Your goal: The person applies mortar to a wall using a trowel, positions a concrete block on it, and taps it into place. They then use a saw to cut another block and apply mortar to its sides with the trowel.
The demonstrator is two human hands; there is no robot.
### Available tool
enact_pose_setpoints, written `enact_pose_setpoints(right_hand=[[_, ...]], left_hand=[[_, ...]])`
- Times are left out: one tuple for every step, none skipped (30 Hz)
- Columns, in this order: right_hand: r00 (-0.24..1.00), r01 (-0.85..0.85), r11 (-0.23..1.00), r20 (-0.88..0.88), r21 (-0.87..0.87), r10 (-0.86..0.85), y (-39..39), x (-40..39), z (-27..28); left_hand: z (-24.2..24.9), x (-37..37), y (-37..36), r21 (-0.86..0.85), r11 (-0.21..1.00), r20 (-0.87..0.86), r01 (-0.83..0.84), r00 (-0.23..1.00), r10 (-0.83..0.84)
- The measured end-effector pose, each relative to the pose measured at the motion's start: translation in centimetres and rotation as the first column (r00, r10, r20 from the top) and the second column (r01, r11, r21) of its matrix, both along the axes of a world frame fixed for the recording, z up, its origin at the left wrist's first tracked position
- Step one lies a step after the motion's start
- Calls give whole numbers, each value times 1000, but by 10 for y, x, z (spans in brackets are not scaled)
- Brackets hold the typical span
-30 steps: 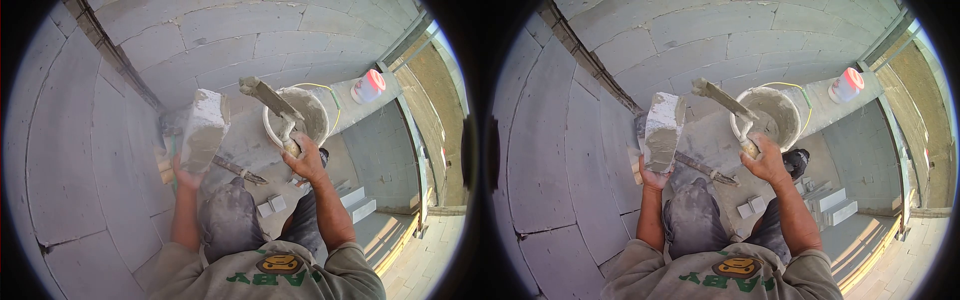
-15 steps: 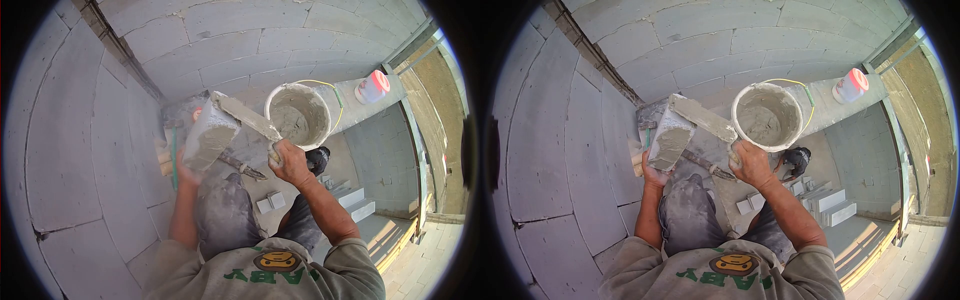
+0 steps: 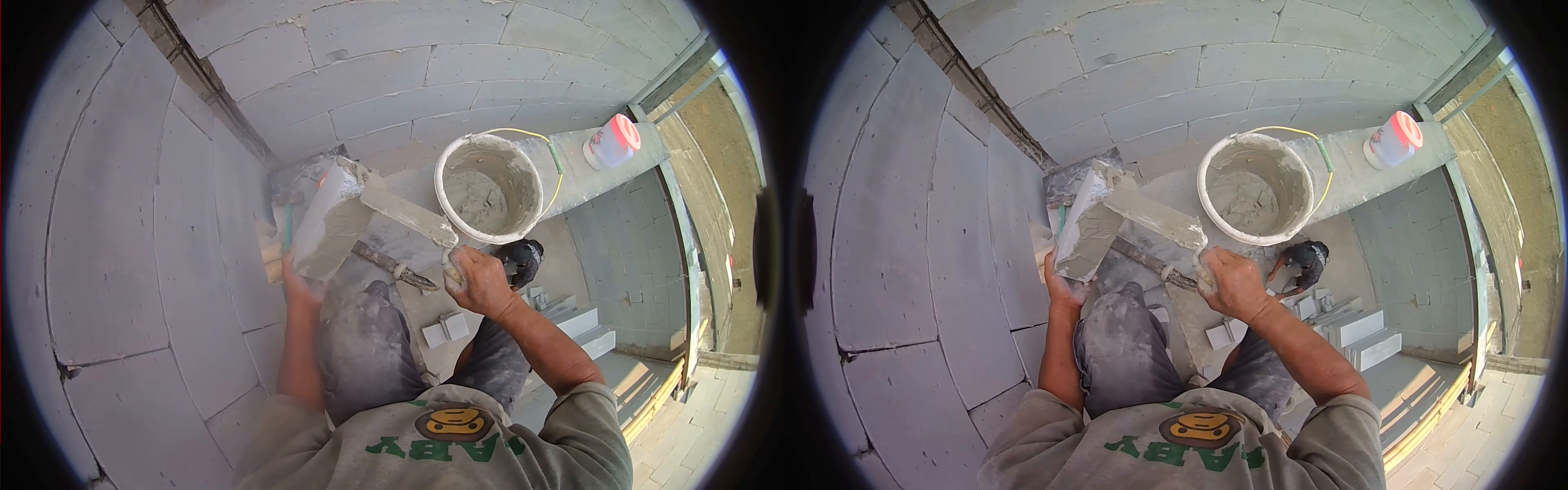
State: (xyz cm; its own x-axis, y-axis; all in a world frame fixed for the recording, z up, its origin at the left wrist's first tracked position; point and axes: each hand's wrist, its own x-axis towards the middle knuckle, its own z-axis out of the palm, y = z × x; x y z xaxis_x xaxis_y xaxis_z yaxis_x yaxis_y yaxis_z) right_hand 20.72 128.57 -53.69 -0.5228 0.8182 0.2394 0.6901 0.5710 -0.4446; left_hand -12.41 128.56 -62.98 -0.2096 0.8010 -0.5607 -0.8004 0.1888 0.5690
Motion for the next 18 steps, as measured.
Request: enact_pose_setpoints(right_hand=[[1000,-1,1000,-3,-2,1,-1,0,2],[998,19,999,-52,-41,-21,-4,-2,6],[994,37,996,-101,-81,-45,-6,-3,8],[994,34,996,-106,-82,-42,-4,-6,7],[979,110,990,-165,-85,-123,-1,-10,5],[953,189,978,-221,-92,-206,3,-13,4],[952,198,976,-220,-88,-212,10,-15,5],[951,215,971,-205,-103,-232,19,-17,5],[949,231,966,-190,-116,-250,25,-20,5],[950,234,966,-187,-114,-252,26,-24,2],[971,185,973,-126,-141,-203,25,-30,0],[987,135,976,-65,-172,-148,25,-36,-1],[982,164,957,-52,-239,-181,19,-40,1],[983,159,957,-48,-241,-176,17,-40,-1],[985,158,961,-26,-229,-168,14,-40,-4],[986,158,962,-8,-221,-164,10,-41,-7],[986,159,961,-10,-228,-165,5,-42,-7],[986,162,952,7,-262,-166,3,-42,-5]], left_hand=[[-2,-2,-1,27,1000,13,9,1000,-10],[3,-2,-1,22,1000,9,4,1000,-4],[10,-2,2,38,999,-22,6,1000,-5],[15,-2,4,59,998,-54,11,999,-8],[15,-3,4,62,998,-57,13,998,-9],[13,-2,6,39,999,-64,-11,998,13],[10,-1,7,16,999,-69,-33,997,34],[4,0,6,20,1000,-66,-24,998,25],[-2,-1,5,39,999,-65,-5,998,7],[-9,-3,5,54,998,-65,10,998,-7],[-14,-3,5,51,999,-61,11,998,-7],[-18,-3,6,29,1000,-63,-1,998,2],[-23,-4,5,7,1000,-66,-14,998,15],[-25,-4,5,4,1000,-62,-20,998,20],[-26,-6,4,-5,999,-74,-36,997,35],[-27,-8,2,-17,999,-89,-49,995,47],[-29,-11,-1,-24,999,-94,-47,995,45],[-32,-13,0,-19,998,-118,-60,991,58]])
